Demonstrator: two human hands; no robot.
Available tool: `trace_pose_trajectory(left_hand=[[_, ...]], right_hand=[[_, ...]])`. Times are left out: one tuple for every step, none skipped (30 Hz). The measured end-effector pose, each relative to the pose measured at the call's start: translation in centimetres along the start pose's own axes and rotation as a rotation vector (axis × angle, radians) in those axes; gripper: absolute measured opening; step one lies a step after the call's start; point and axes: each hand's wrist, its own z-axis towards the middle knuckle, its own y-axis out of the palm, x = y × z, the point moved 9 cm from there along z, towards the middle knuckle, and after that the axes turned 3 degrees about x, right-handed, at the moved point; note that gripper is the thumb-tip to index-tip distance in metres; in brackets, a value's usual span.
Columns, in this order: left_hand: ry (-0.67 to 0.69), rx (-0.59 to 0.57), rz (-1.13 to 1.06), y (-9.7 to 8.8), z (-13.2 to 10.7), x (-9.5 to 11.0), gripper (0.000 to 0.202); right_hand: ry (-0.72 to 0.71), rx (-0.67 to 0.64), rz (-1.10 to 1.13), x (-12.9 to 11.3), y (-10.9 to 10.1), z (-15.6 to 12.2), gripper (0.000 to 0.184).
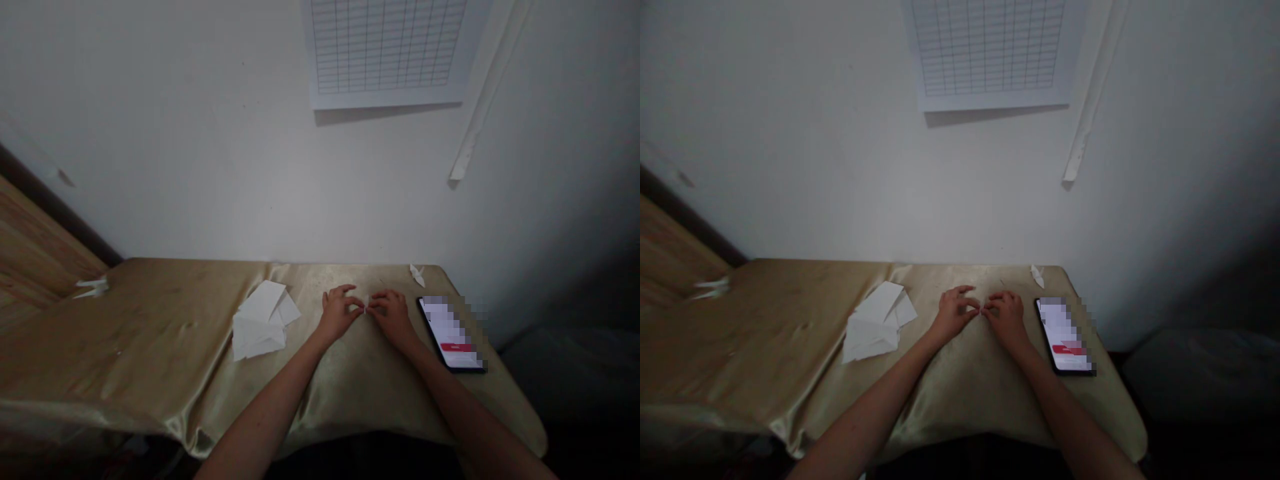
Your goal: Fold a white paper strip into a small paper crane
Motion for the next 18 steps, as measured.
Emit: trace_pose_trajectory(left_hand=[[0.003,-0.001,0.001,0.04,-0.03,0.01,0.011],[0.007,-0.001,0.002,0.09,-0.06,0.0,0.012],[0.008,-0.002,0.002,0.13,-0.08,-0.02,0.012],[0.007,-0.004,0.003,0.19,-0.09,-0.06,0.012],[0.006,-0.007,0.003,0.24,-0.08,-0.11,0.011],[0.002,-0.01,0.004,0.29,-0.05,-0.16,0.011],[0.0,-0.011,0.005,0.31,-0.03,-0.2,0.01],[-0.002,-0.011,0.006,0.31,0.0,-0.23,0.009],[-0.003,-0.011,0.005,0.31,0.02,-0.25,0.009],[-0.003,-0.01,0.003,0.31,0.02,-0.26,0.008],[-0.002,-0.011,-0.001,0.33,0.01,-0.26,0.008],[0.0,-0.013,-0.005,0.36,-0.01,-0.27,0.007],[0.002,-0.015,-0.01,0.4,-0.03,-0.28,0.007],[0.003,-0.018,-0.015,0.45,-0.06,-0.3,0.006],[0.003,-0.019,-0.019,0.48,-0.09,-0.33,0.006],[0.002,-0.02,-0.022,0.51,-0.1,-0.37,0.007],[-0.001,-0.021,-0.024,0.51,-0.11,-0.4,0.008],[-0.005,-0.021,-0.024,0.5,-0.12,-0.44,0.008]], right_hand=[[0.0,0.001,0.001,0.0,-0.02,-0.02,0.008],[0.001,0.001,0.003,-0.01,-0.02,-0.05,0.009],[0.002,0.0,0.004,-0.01,0.0,-0.06,0.009],[0.006,-0.001,0.005,0.0,0.02,-0.07,0.009],[0.01,0.0,0.005,0.02,0.03,-0.08,0.009],[0.014,0.0,0.005,0.01,0.05,-0.08,0.009],[0.016,0.001,0.004,-0.01,0.06,-0.08,0.009],[0.017,0.002,0.002,-0.04,0.06,-0.09,0.008],[0.016,0.003,-0.001,-0.1,0.06,-0.09,0.008],[0.013,0.003,-0.005,-0.17,0.05,-0.1,0.009],[0.007,0.001,-0.008,-0.25,0.05,-0.12,0.009],[0.002,0.001,-0.01,-0.32,0.04,-0.14,0.009],[-0.001,0.002,-0.009,-0.37,0.02,-0.16,0.009],[-0.005,0.004,-0.005,-0.41,-0.01,-0.19,0.009],[-0.007,0.006,0.001,-0.43,-0.04,-0.22,0.009],[-0.009,0.008,0.007,-0.44,-0.06,-0.24,0.01],[-0.01,0.008,0.013,-0.45,-0.06,-0.27,0.01],[-0.013,0.008,0.017,-0.47,-0.05,-0.29,0.01]])
